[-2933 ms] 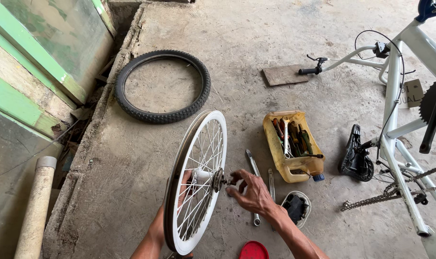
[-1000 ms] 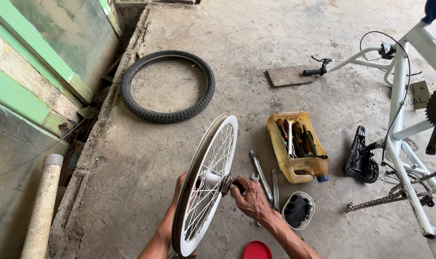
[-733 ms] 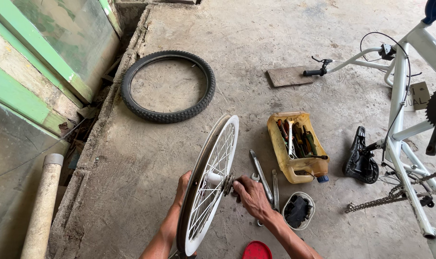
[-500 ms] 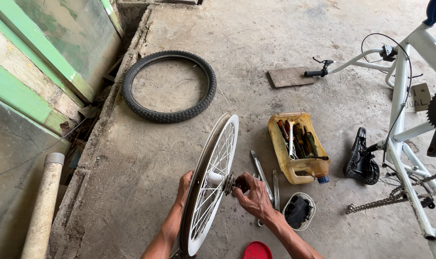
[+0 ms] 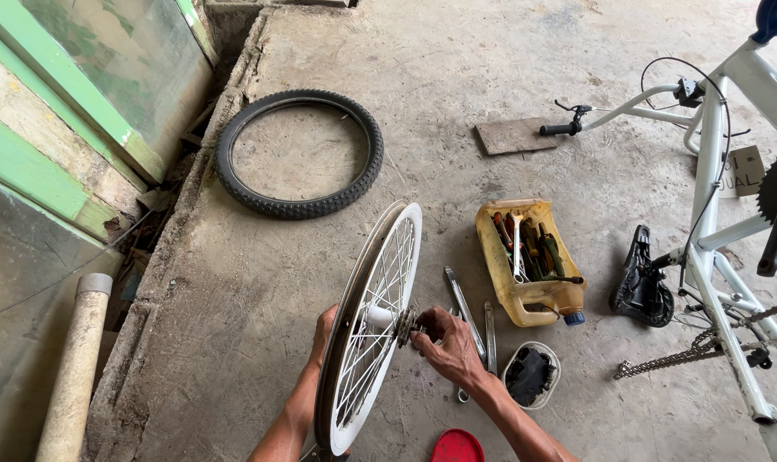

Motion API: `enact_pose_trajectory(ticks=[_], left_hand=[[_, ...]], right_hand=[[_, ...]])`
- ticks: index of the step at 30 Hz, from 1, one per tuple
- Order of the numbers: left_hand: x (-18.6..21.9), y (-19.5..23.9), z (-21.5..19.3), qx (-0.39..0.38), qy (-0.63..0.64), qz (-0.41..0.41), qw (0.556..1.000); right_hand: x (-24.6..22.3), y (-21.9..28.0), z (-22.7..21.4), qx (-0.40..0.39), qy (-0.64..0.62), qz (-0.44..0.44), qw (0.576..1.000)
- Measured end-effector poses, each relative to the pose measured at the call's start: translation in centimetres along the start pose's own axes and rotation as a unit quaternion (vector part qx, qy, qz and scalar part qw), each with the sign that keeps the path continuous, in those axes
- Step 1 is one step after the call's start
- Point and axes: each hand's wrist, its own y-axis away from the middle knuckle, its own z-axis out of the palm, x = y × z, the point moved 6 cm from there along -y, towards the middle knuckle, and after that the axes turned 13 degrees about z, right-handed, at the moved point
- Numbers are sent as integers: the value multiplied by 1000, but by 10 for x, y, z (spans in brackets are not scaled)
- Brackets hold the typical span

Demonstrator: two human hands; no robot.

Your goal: The person works on a bicycle wheel hub, using a wrench and pliers to loosen and tighten components. They rotate the wheel to check alignment and continue adjusting the hub mechanism.

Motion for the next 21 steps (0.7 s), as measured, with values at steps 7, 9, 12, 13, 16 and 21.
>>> enact_pose_trajectory(ticks=[7, 9, 12, 13, 16, 21], left_hand=[[-26, -1, -12, 21, 35, -25, 999], [-36, 1, -15, 26, 39, -21, 999], [-44, 5, -31, 30, 52, -8, 998], [-45, 6, -39, 39, 61, -1, 997], [-46, 11, -65, 53, 94, 43, 993], [-58, 10, -86, 60, 94, -82, 990]], right_hand=[[21, 1, 18, -99, -51, 195, 975], [18, 3, 13, -75, -48, 168, 982], [4, 7, 10, -29, -1, 93, 995], [-2, 8, 9, -13, 22, 63, 998], [-11, 11, 16, -36, -1, 77, 996], [-35, 18, 23, -28, 6, 66, 997]])
